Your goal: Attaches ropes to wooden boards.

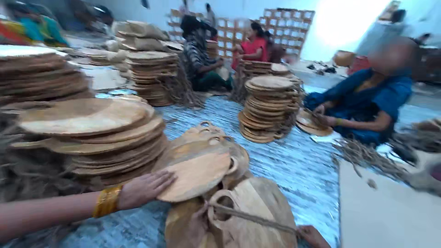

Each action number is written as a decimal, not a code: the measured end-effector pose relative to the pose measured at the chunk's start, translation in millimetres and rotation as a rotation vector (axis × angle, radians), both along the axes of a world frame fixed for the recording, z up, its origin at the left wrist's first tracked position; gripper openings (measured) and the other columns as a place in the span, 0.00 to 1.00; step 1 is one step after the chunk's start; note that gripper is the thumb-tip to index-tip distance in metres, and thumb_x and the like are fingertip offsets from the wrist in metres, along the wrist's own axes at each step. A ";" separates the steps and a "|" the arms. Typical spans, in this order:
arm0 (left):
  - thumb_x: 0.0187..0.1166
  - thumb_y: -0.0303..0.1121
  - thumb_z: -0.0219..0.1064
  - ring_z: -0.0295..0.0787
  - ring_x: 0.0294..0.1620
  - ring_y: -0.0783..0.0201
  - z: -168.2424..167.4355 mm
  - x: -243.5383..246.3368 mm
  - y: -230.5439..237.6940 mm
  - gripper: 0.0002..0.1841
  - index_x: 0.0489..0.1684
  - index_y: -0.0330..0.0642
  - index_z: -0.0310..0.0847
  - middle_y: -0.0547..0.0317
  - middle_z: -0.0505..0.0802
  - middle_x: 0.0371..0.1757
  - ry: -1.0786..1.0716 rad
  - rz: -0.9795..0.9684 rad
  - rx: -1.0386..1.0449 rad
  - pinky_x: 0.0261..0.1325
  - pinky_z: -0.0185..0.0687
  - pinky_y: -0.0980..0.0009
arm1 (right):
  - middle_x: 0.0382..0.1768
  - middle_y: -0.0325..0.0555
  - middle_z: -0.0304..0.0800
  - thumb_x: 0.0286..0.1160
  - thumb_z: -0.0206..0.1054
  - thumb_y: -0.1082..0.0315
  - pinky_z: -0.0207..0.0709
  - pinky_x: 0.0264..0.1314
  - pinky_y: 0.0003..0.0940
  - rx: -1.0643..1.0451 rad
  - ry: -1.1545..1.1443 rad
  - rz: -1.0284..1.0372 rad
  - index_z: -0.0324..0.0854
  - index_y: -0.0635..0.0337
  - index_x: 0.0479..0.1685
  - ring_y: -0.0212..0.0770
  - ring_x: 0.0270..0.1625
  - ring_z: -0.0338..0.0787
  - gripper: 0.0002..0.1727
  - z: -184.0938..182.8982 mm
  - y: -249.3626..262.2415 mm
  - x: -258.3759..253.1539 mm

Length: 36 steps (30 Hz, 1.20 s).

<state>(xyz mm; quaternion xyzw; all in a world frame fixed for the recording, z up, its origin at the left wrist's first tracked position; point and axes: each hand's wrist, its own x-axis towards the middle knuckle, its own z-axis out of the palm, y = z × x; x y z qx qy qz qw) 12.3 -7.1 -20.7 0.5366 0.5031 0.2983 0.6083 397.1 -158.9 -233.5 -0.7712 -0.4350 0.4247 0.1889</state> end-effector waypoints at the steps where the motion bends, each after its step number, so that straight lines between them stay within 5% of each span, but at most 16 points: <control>1: 0.90 0.22 0.49 0.88 0.56 0.61 0.5 2.9 -2.7 0.17 0.62 0.13 0.76 0.34 0.88 0.56 -0.088 0.070 -0.087 0.58 0.82 0.77 | 0.46 0.65 0.91 0.87 0.62 0.62 0.75 0.65 0.56 -0.009 0.007 -0.006 0.88 0.74 0.49 0.56 0.52 0.88 0.19 -5.9 1.9 2.1; 4: 0.93 0.29 0.42 0.87 0.28 0.72 -47.6 3.7 0.9 0.15 0.48 0.30 0.75 0.56 0.88 0.31 -0.386 0.251 -0.324 0.36 0.86 0.79 | 0.45 0.63 0.89 0.89 0.59 0.64 0.74 0.62 0.51 -0.053 0.023 -0.002 0.86 0.75 0.47 0.51 0.48 0.85 0.18 -5.3 5.9 2.1; 7: 0.96 0.35 0.33 0.91 0.26 0.71 -119.0 -4.6 5.7 0.22 0.45 0.38 0.76 0.60 0.92 0.28 -0.609 0.157 -0.259 0.32 0.89 0.76 | 0.39 0.60 0.86 0.89 0.58 0.64 0.72 0.56 0.48 -0.048 0.011 0.033 0.85 0.75 0.43 0.47 0.43 0.82 0.19 -3.5 6.6 2.5; 10: 0.96 0.35 0.35 0.88 0.23 0.73 -106.2 9.2 2.1 0.21 0.42 0.42 0.76 0.64 0.90 0.25 -0.451 0.315 -0.307 0.30 0.87 0.77 | 0.36 0.56 0.85 0.88 0.59 0.64 0.71 0.53 0.46 -0.030 0.011 0.038 0.84 0.74 0.40 0.44 0.40 0.79 0.18 -2.5 6.4 2.6; 20: 0.96 0.35 0.36 0.87 0.23 0.72 -101.4 9.5 4.2 0.20 0.43 0.41 0.75 0.62 0.90 0.26 -0.465 0.302 -0.319 0.30 0.86 0.79 | 0.33 0.51 0.81 0.88 0.60 0.63 0.69 0.49 0.43 -0.031 0.034 -0.014 0.83 0.72 0.37 0.40 0.37 0.76 0.18 -4.0 7.1 1.2; 28: 0.96 0.34 0.37 0.87 0.24 0.71 -98.0 11.1 10.0 0.19 0.42 0.40 0.74 0.62 0.88 0.25 -0.412 0.251 -0.322 0.33 0.85 0.77 | 0.49 0.69 0.87 0.91 0.58 0.59 0.70 0.64 0.56 -0.176 -0.107 0.092 0.85 0.76 0.50 0.57 0.53 0.84 0.22 21.4 13.3 -2.7; 34: 0.96 0.38 0.42 0.86 0.25 0.68 -97.5 18.0 20.5 0.19 0.44 0.36 0.76 0.58 0.87 0.27 -0.279 0.238 -0.352 0.34 0.84 0.74 | 0.47 0.70 0.88 0.90 0.59 0.57 0.71 0.63 0.58 -0.131 -0.141 0.080 0.85 0.77 0.48 0.59 0.52 0.85 0.24 27.0 0.6 -5.7; 36: 0.95 0.36 0.46 0.86 0.34 0.63 -93.8 21.3 21.7 0.18 0.55 0.30 0.77 0.49 0.88 0.38 -0.125 0.249 -0.264 0.41 0.83 0.68 | 0.44 0.68 0.88 0.90 0.59 0.58 0.71 0.60 0.57 -0.094 -0.149 0.073 0.86 0.76 0.46 0.58 0.48 0.84 0.24 35.1 -3.5 -7.7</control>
